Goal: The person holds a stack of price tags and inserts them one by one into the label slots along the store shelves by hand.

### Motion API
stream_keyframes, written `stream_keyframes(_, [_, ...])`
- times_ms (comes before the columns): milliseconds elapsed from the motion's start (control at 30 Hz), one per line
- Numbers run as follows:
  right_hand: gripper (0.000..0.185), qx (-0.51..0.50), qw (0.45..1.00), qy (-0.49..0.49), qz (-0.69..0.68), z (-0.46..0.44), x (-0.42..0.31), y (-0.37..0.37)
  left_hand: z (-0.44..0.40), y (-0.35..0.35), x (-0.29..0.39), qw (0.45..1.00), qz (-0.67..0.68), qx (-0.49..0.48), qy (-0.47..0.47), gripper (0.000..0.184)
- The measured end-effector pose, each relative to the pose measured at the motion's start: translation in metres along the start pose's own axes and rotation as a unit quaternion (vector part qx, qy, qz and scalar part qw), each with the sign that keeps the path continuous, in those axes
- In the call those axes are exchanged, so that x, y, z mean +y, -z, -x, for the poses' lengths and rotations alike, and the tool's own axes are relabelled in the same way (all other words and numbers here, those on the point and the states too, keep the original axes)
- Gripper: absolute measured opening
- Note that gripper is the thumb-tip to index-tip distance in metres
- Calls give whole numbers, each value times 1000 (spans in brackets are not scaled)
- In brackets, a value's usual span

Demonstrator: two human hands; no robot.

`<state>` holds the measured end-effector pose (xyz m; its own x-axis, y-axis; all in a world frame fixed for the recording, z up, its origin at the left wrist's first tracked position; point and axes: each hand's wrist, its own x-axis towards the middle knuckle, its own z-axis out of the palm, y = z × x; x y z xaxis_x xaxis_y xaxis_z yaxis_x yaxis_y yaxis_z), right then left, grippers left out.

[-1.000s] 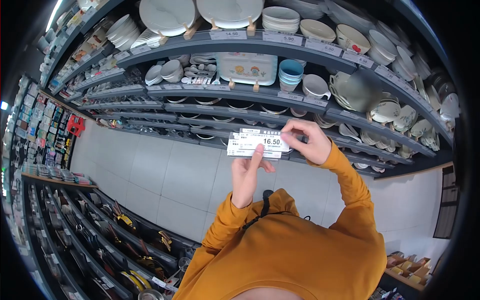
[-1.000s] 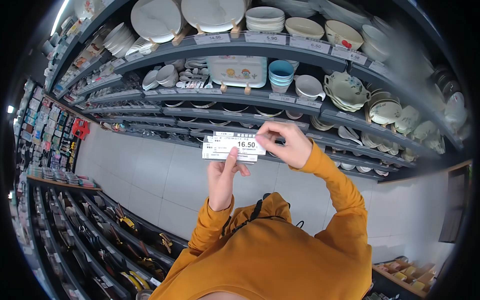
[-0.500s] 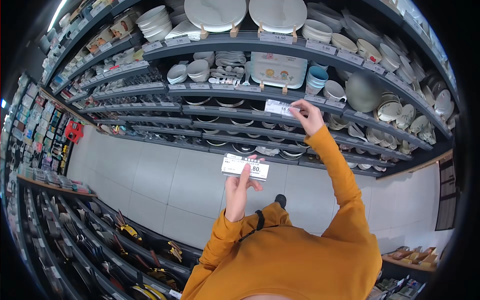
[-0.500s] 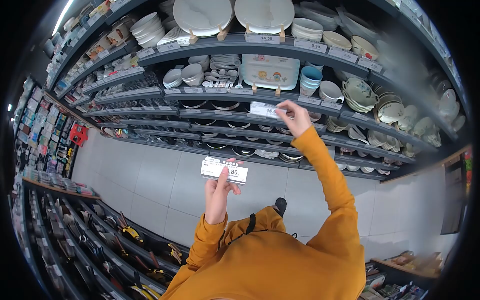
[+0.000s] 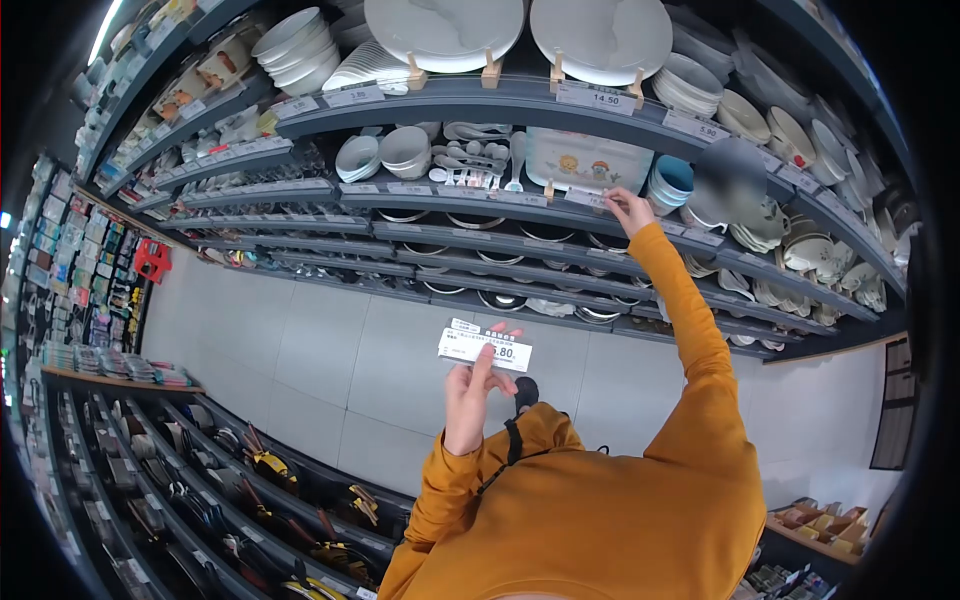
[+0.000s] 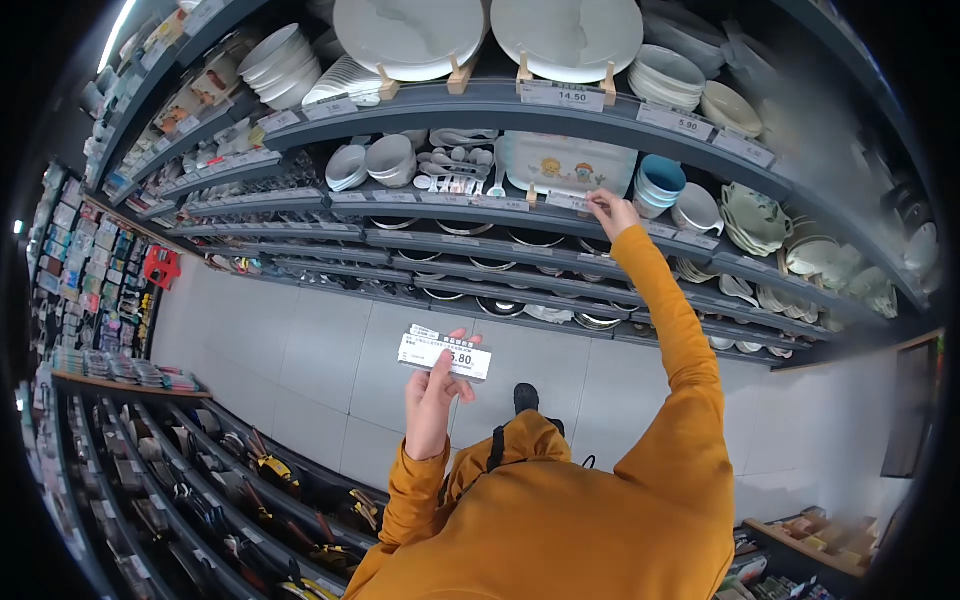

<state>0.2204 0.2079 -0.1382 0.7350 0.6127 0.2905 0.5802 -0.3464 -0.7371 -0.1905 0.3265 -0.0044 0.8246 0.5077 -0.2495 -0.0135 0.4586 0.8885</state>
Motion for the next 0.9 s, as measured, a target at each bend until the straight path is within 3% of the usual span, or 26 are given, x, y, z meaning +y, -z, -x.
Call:
stream_keyframes(233, [18, 11, 998, -27, -48, -11, -7, 14, -71, -24, -6, 999, -7, -41, 34, 42])
stream_keyframes(467, [23, -97, 995, -25, -1, -11, -6, 15, -107, -38, -5, 995, -37, -81, 54, 43])
stream_keyframes(600, [20, -63, 975, 108, 182, -4, -19, 16, -120, -39, -1, 993, -48, -94, 46, 42])
stream_keyframes(633, [18, -79, 975, 71, 193, -2, -27, 16, -121, -40, 1, 993, -48, -96, 44, 41])
stream_keyframes(733, [18, 20, 971, 125, 201, 6, -62, 23, -121, -40, 10, 994, -43, -93, 33, 38])
stream_keyframes(833, [20, 90, 994, 49, 29, 19, -105, 22, -117, -36, 14, 997, -30, -67, 11, 35])
stream_keyframes(900, [23, 29, 989, -56, -131, 40, -145, 18, -116, -34, 19, 999, -21, -49, -2, 32])
